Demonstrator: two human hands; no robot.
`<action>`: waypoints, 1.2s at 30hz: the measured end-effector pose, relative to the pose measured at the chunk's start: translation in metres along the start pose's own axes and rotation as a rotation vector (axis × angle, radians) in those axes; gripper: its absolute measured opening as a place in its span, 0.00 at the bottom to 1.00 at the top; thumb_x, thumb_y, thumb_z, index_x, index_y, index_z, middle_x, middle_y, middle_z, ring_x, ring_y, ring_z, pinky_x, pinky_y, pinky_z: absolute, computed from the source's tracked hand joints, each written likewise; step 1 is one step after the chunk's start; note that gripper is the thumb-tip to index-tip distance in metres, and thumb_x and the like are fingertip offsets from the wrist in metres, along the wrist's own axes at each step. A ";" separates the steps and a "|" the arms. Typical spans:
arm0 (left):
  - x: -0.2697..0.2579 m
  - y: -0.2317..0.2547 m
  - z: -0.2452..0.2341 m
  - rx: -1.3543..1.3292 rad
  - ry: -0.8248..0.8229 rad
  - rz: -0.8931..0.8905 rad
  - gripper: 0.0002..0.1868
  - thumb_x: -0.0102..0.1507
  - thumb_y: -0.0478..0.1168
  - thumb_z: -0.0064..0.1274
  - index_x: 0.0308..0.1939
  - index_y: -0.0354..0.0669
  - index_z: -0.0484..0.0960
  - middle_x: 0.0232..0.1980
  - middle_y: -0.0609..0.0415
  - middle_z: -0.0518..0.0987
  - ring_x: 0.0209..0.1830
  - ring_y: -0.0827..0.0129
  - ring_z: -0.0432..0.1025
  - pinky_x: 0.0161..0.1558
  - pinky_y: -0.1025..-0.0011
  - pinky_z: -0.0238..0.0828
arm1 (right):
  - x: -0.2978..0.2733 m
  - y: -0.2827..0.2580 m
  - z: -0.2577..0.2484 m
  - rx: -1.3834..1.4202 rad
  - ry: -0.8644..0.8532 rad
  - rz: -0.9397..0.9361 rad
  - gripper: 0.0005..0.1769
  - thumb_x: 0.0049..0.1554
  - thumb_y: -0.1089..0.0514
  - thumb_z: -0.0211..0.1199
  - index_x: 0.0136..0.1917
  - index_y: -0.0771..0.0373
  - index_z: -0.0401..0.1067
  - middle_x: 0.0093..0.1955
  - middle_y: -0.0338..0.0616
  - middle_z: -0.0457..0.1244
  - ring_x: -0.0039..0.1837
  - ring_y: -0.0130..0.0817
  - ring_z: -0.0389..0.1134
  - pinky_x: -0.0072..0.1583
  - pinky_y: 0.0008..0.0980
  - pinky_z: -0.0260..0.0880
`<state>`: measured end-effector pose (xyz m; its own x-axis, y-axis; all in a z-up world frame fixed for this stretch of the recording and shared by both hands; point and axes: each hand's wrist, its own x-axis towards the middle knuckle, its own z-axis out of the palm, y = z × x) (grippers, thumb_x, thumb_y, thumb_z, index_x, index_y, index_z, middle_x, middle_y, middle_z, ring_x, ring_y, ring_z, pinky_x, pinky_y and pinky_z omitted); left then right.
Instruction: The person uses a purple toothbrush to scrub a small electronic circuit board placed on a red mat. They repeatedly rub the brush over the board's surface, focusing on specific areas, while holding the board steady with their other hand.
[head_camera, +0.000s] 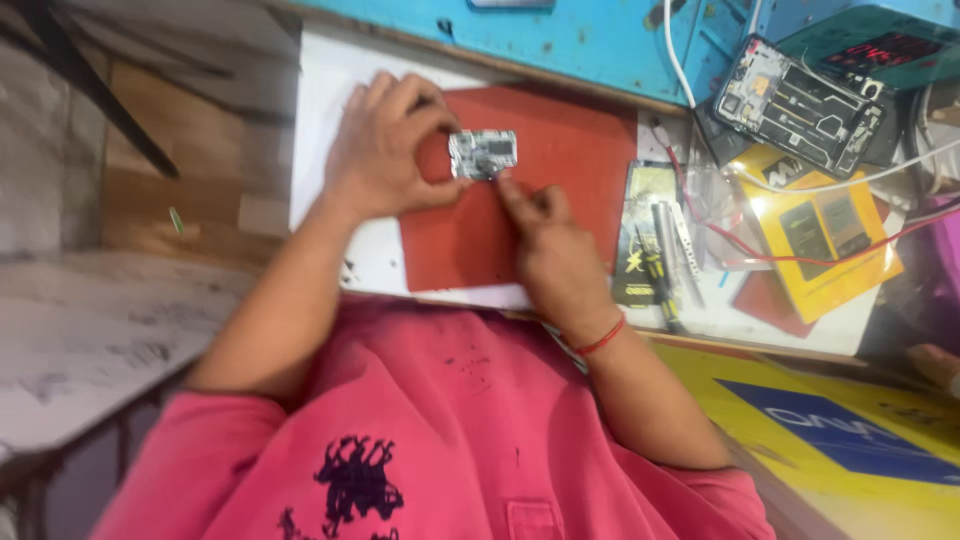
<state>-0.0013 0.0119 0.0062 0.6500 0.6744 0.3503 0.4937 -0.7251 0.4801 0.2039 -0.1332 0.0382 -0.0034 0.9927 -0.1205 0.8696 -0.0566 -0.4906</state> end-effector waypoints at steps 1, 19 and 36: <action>0.001 0.000 0.001 -0.009 -0.005 -0.008 0.25 0.47 0.54 0.76 0.42 0.51 0.84 0.51 0.59 0.73 0.50 0.61 0.66 0.50 0.59 0.62 | 0.002 -0.002 0.001 0.003 0.021 0.072 0.33 0.59 0.67 0.49 0.77 0.51 0.63 0.57 0.57 0.62 0.48 0.61 0.70 0.49 0.54 0.70; -0.006 -0.007 -0.001 -0.140 0.048 0.017 0.26 0.47 0.54 0.77 0.41 0.49 0.83 0.48 0.59 0.72 0.48 0.61 0.66 0.48 0.60 0.61 | -0.002 -0.029 0.016 -0.047 0.130 0.116 0.35 0.58 0.70 0.52 0.75 0.48 0.67 0.54 0.53 0.63 0.49 0.56 0.70 0.51 0.51 0.72; -0.003 -0.009 0.000 -0.144 0.033 0.020 0.26 0.47 0.55 0.78 0.39 0.50 0.83 0.47 0.59 0.72 0.47 0.61 0.66 0.46 0.60 0.61 | 0.000 -0.020 0.013 -0.058 0.098 0.108 0.38 0.55 0.70 0.49 0.78 0.54 0.64 0.56 0.57 0.62 0.49 0.60 0.69 0.51 0.53 0.71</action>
<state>-0.0080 0.0169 0.0010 0.6379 0.6663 0.3860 0.3917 -0.7124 0.5823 0.1799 -0.1332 0.0368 0.1372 0.9870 -0.0834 0.8894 -0.1598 -0.4283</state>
